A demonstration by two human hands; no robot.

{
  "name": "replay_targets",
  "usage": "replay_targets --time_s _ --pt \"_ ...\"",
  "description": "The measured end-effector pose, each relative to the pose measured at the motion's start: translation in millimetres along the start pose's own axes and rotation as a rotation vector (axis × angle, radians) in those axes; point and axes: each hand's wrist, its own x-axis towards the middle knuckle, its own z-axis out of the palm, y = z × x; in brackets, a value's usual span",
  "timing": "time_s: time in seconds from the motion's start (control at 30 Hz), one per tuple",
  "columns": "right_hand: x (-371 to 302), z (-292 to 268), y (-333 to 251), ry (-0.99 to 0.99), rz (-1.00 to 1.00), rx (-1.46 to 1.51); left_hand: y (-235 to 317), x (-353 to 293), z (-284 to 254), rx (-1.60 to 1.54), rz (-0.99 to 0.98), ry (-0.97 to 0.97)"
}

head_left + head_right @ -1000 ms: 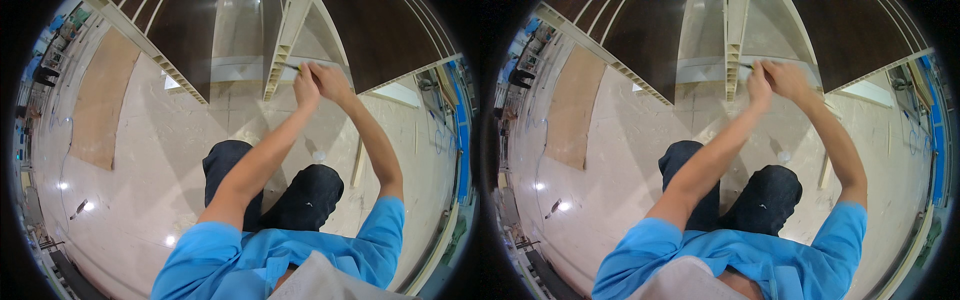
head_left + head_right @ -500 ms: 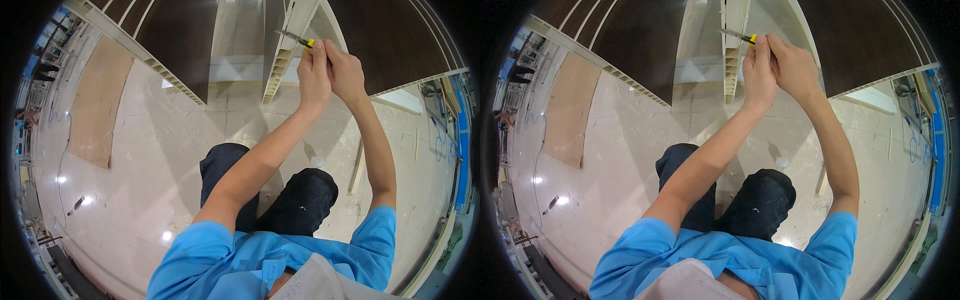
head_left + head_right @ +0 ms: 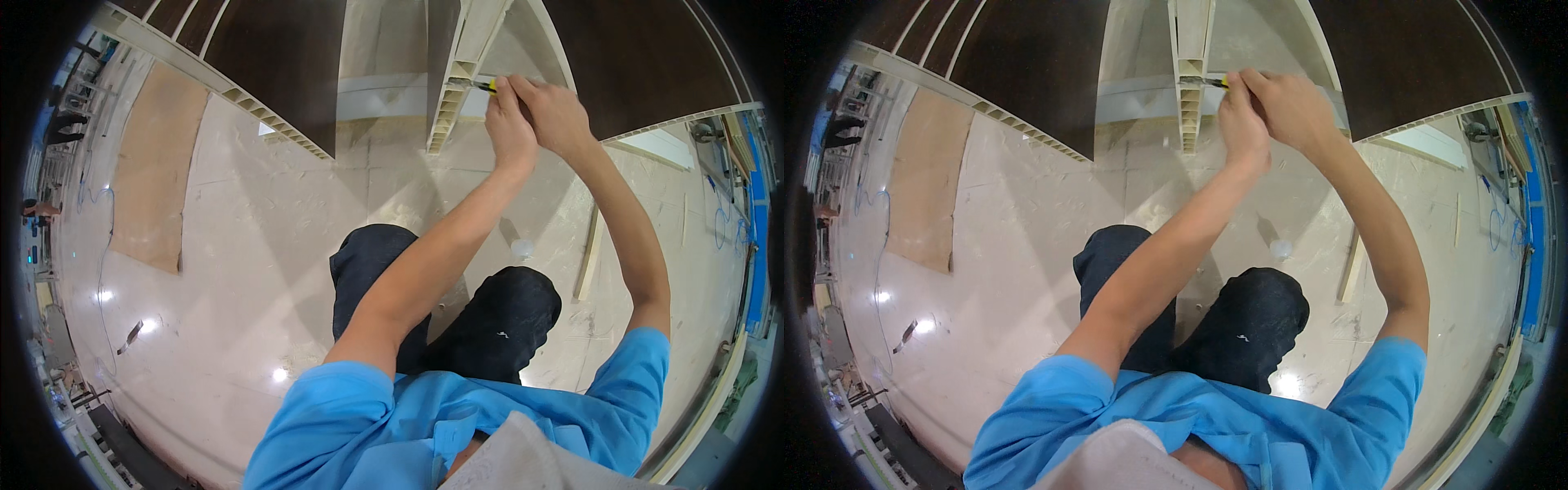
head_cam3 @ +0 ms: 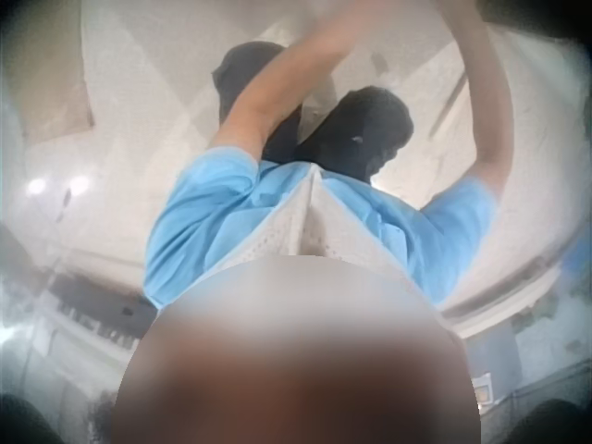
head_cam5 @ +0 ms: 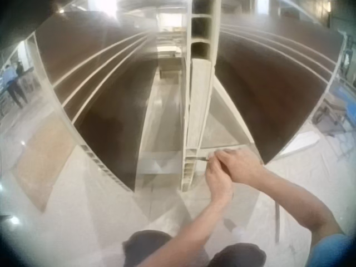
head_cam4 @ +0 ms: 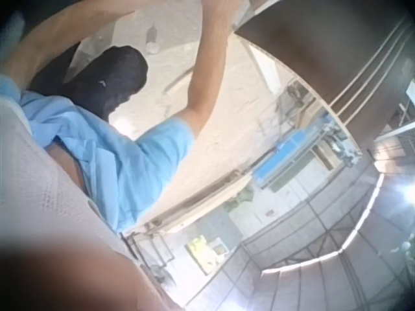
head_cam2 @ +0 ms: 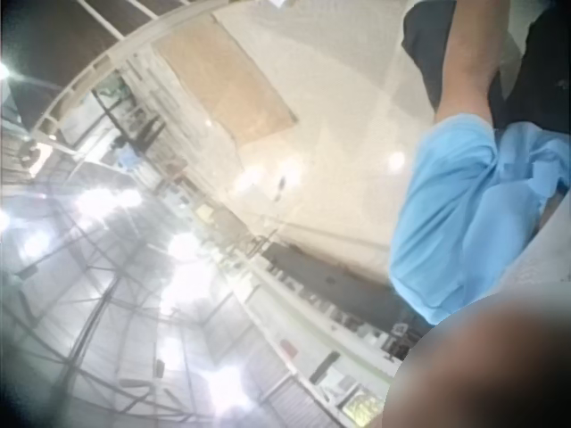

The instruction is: The person kneels on the floor and assembles a wooden furniture piece. They apply glue to the joints, insert thin wooden strips, and use a utility knife to trim the excess material flush with the frame.

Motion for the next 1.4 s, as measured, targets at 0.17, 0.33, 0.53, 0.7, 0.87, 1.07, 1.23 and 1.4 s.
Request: replay_targets --time_s 0.17,0.33,0.53,0.7,0.87,1.07,1.23,1.4 --pt "-7.2 1.4 9.7 0.222 0.000 0.100 -2.6 -9.9 2.7 0.101 0.252 -0.119" --pt "12.0 -1.7 4.0 0.335 -0.049 0.175 20.8 5.6 -0.9 0.218 0.380 -0.174" --pt "9.9 -6.5 -3.2 0.441 -0.022 0.164 24.4 2.2 5.1 0.263 0.457 -0.181" --pt "9.9 -12.6 6.0 0.338 -0.013 0.110 21.4 4.9 5.5 0.217 0.404 -0.199" --pt "5.9 -6.2 4.0 0.223 -0.002 0.047 3.6 7.2 -0.7 0.054 0.292 -0.158" --pt "-5.3 6.3 3.5 0.184 0.015 0.106 -7.5 -1.6 -2.9 0.094 0.286 -0.062" --pt "9.6 1.3 3.7 0.343 -0.051 0.095 22.1 3.6 -9.0 0.228 0.315 -0.212" --pt "10.9 -4.5 -2.5 0.411 -0.049 0.158 25.5 1.9 0.0 0.307 0.353 -0.204"
